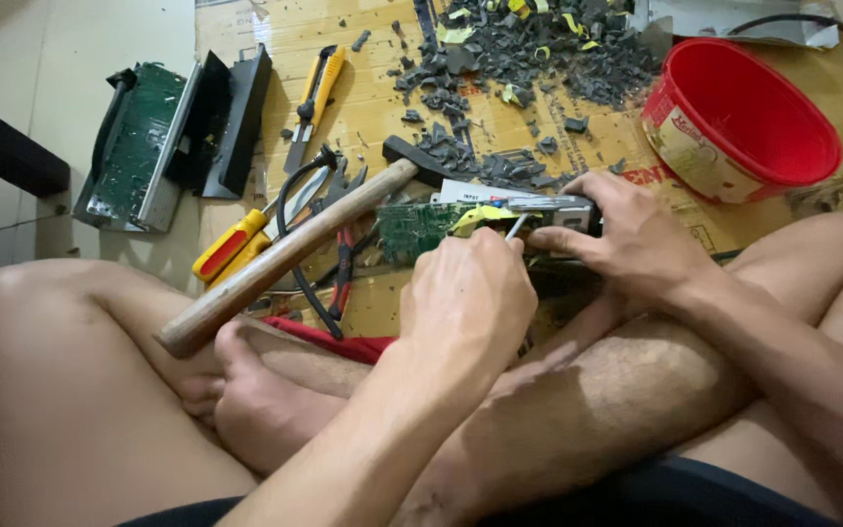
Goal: The person sits on the floor and uses a hammer and a screwdriver to forcefully dismantle a white electronic device. They repeatedly strike the device to break its casing and pry out internal components, scattering debris across the floor.
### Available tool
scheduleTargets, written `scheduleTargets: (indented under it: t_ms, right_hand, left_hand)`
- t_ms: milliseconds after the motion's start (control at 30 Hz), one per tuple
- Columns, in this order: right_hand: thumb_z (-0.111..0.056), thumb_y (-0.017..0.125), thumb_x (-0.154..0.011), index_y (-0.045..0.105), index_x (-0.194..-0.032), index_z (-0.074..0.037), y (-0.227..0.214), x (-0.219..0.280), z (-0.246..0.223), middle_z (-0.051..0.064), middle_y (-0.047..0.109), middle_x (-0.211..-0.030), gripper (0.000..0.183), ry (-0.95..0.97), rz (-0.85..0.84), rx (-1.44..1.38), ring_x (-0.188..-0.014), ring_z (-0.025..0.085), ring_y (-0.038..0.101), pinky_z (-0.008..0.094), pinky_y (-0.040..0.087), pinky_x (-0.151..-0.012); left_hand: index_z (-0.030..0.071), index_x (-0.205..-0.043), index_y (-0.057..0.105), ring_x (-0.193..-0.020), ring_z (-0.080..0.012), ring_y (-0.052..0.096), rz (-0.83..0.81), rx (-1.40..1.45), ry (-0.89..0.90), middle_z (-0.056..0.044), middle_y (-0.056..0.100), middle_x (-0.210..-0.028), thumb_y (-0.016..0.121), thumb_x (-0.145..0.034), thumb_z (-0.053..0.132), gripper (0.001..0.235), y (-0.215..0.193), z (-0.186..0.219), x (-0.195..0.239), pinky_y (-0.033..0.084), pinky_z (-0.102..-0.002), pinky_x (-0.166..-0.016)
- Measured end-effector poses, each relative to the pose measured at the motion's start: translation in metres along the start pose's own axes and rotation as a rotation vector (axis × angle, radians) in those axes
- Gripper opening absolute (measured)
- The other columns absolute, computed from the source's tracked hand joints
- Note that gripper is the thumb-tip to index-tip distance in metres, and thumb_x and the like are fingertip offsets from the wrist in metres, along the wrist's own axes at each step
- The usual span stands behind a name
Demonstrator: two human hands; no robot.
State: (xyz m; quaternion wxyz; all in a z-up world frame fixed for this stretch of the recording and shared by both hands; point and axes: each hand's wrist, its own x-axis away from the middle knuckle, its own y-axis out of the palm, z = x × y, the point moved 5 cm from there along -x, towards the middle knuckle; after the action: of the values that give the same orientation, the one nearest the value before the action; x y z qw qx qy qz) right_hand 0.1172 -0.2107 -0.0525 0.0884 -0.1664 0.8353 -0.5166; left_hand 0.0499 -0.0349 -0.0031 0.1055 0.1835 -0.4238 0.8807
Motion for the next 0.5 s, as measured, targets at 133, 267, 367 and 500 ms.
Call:
scheduleTargets:
  t_ms: [133,267,367,500]
  right_hand:
    - [-0.047,0.072,-0.091,0.064,-0.120,-0.003,0.003,-0.005,-0.003,0.019,0.069,-0.103,0.053,0.020,-0.035,-0.025,-0.094,0.032,0.071,0.045,0.059,-0.081]
    - [-0.044,0.073,-0.089,0.062,-0.117,0.000,0.008,-0.003,0.003,0.020,0.065,-0.101,0.054,-0.118,0.006,0.066,-0.096,0.035,0.069,0.046,0.059,-0.077]
    - [-0.046,0.074,-0.089,0.061,-0.115,0.002,0.011,-0.001,0.009,0.020,0.064,-0.101,0.056,-0.173,0.032,0.115,-0.098,0.037,0.067,0.048,0.057,-0.083]
    - [-0.056,0.076,-0.085,0.059,-0.118,-0.001,0.020,-0.004,0.022,0.018,0.063,-0.105,0.067,-0.139,0.034,0.150,-0.106,0.037,0.065,0.051,0.051,-0.096]
  left_hand:
    - [-0.002,-0.100,0.074,-0.098,-0.0447,0.073,0.009,0.033,-0.007,-0.025,0.075,-0.096,0.038,-0.098,0.036,0.052,0.006,-0.008,-0.007,0.058,-0.058,-0.084]
    - [-0.008,-0.107,0.071,-0.108,-0.0506,0.068,-0.038,0.256,-0.089,-0.033,0.071,-0.104,0.036,-0.098,0.039,0.058,0.007,-0.012,0.007,0.053,-0.063,-0.090]
    - [-0.006,-0.111,0.071,-0.114,-0.0494,0.065,-0.063,0.356,-0.137,-0.032,0.070,-0.110,0.036,-0.097,0.040,0.059,0.006,-0.009,0.017,0.051,-0.063,-0.093]
    - [-0.003,-0.116,0.070,-0.119,-0.0471,0.063,-0.061,0.436,-0.178,-0.032,0.070,-0.113,0.035,-0.098,0.041,0.059,0.014,-0.009,0.023,0.051,-0.059,-0.098]
